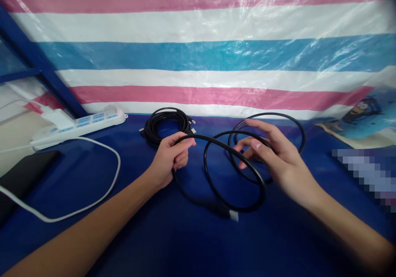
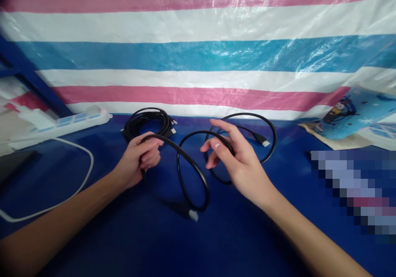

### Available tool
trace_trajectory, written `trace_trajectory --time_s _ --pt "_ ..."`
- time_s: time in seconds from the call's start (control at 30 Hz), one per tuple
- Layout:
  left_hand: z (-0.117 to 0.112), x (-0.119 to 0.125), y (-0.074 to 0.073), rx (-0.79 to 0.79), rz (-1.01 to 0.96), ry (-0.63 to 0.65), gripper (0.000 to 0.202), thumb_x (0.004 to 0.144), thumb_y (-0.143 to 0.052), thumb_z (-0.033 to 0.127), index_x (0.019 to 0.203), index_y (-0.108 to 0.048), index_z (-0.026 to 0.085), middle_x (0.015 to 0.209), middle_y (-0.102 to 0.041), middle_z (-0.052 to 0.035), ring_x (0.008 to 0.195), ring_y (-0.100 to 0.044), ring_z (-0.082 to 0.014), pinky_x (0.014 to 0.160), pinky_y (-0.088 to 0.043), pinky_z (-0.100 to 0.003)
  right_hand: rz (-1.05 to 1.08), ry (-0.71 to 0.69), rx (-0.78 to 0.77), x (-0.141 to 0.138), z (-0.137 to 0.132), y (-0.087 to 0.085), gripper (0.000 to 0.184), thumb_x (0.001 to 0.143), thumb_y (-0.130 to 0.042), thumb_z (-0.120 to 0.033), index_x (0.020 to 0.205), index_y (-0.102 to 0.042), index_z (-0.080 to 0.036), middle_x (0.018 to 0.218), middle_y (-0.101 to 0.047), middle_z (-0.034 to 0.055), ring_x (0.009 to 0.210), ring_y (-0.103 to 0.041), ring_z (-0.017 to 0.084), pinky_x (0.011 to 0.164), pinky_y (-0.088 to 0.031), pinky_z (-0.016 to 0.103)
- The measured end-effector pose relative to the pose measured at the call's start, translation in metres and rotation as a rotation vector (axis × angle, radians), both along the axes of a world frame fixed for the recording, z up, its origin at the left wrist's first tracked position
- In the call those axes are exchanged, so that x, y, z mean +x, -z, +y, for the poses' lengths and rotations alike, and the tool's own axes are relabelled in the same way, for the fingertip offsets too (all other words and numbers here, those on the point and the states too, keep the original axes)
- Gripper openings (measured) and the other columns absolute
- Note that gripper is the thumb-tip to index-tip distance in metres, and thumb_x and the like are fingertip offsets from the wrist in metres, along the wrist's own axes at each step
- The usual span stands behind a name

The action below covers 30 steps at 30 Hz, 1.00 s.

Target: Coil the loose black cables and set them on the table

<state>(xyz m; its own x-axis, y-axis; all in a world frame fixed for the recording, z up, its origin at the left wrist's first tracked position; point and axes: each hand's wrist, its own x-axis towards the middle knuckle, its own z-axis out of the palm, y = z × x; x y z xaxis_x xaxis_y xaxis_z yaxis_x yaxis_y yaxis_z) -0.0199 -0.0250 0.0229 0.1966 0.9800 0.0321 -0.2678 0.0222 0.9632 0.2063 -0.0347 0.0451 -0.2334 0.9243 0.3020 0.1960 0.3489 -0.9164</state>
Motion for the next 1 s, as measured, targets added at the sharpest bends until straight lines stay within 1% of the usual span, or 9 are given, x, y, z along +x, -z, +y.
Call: trace_trajectory --time_s 0.1,0.27,0.37,0.47,0.57,0.67,0.77,0.9,1.0 --pt "-0.002 0.001 -0.004 -0.043 -0.111 -0.051 0.021 0.085 -0.051 0.033 0.072 -0.052 0.017 0.040 -0.025 0.0099 0.033 -0.021 -0.0024 0.039 -0.021 -0.018 0.013 0.112 0.067 0.002 0.007 0.006 0.039 0.091 -0.045 -0.039 0.127 -0.040 -0.028 0.095 -0.062 0.0034 0.066 -0.064 0.011 0.060 -0.055 0.027" --pt "-0.005 0.005 -0.006 -0.166 -0.309 -0.048 0.042 0.090 -0.037 0.046 0.068 -0.056 0.016 0.038 -0.025 0.0075 0.030 -0.020 -0.0037 0.036 -0.021 -0.019 -0.256 0.350 0.452 0.010 0.009 0.010 0.033 0.095 -0.037 -0.027 0.126 -0.047 -0.023 0.119 -0.054 0.0085 0.110 -0.054 0.017 0.091 -0.048 0.036" --pt "-0.009 0.008 -0.008 -0.191 -0.373 0.015 0.052 0.091 -0.031 0.052 0.065 -0.057 0.016 0.037 -0.027 0.0061 0.031 -0.023 -0.0045 0.037 -0.024 -0.019 -0.534 0.272 0.728 0.012 0.004 0.008 0.033 0.089 -0.041 -0.016 0.120 -0.053 -0.017 0.121 -0.053 0.0110 0.117 -0.049 0.023 0.098 -0.041 0.043" --pt "-0.013 0.010 -0.010 -0.218 -0.409 0.071 0.058 0.090 -0.025 0.056 0.067 -0.059 0.016 0.038 -0.029 0.0050 0.032 -0.026 -0.0053 0.039 -0.028 -0.020 -0.807 0.129 0.960 0.010 0.001 0.008 0.037 0.082 -0.045 -0.013 0.118 -0.055 -0.015 0.130 -0.049 0.0151 0.129 -0.037 0.034 0.103 -0.032 0.055" --pt "-0.017 0.012 -0.010 -0.239 -0.411 0.062 0.058 0.090 -0.024 0.058 0.070 -0.060 0.016 0.039 -0.032 0.0045 0.032 -0.028 -0.0056 0.039 -0.030 -0.020 -0.965 -0.016 1.061 0.005 -0.004 0.009 0.044 0.082 -0.046 -0.018 0.125 -0.050 -0.013 0.131 -0.050 0.0141 0.131 -0.035 0.032 0.111 -0.015 0.059" --pt "-0.022 0.018 -0.008 -0.237 -0.377 0.037 0.055 0.089 -0.027 0.057 0.072 -0.060 0.016 0.039 -0.034 0.0046 0.033 -0.030 -0.0056 0.040 -0.032 -0.020 -0.973 -0.129 1.018 -0.003 -0.012 0.011 0.062 0.084 -0.053 -0.036 0.136 -0.038 -0.007 0.134 -0.048 0.0157 0.130 -0.039 0.027 0.116 -0.014 0.048" --pt "-0.031 0.026 -0.005 -0.248 -0.330 0.056 0.054 0.088 -0.028 0.060 0.075 -0.058 0.017 0.043 -0.038 0.0039 0.037 -0.036 -0.0065 0.042 -0.035 -0.020 -0.805 -0.239 0.821 -0.013 -0.022 0.014 0.075 0.085 -0.048 -0.054 0.140 -0.029 -0.006 0.140 -0.041 0.0163 0.133 -0.036 0.023 0.115 -0.024 0.038" --pt "-0.038 0.032 -0.006 -0.197 -0.197 0.081 0.038 0.088 -0.038 0.049 0.077 -0.056 0.018 0.052 -0.045 0.0020 0.046 -0.044 -0.0089 0.040 -0.035 -0.018 -0.350 -0.328 0.427 -0.022 -0.032 0.018 0.043 0.096 -0.032 -0.041 0.132 -0.040 -0.020 0.134 -0.049 0.0050 0.128 -0.042 0.011 0.109 -0.034 0.023" --pt "-0.031 0.024 -0.010 -0.034 -0.042 0.028 0.021 0.085 -0.050 0.032 0.076 -0.059 0.016 0.064 -0.048 0.0014 0.054 -0.047 -0.0076 0.042 -0.036 -0.017 -0.047 -0.257 0.128 -0.022 -0.030 0.017 0.027 0.096 -0.036 -0.036 0.104 -0.059 -0.024 0.121 -0.059 -0.0007 0.122 -0.050 0.011 0.104 -0.040 0.023"
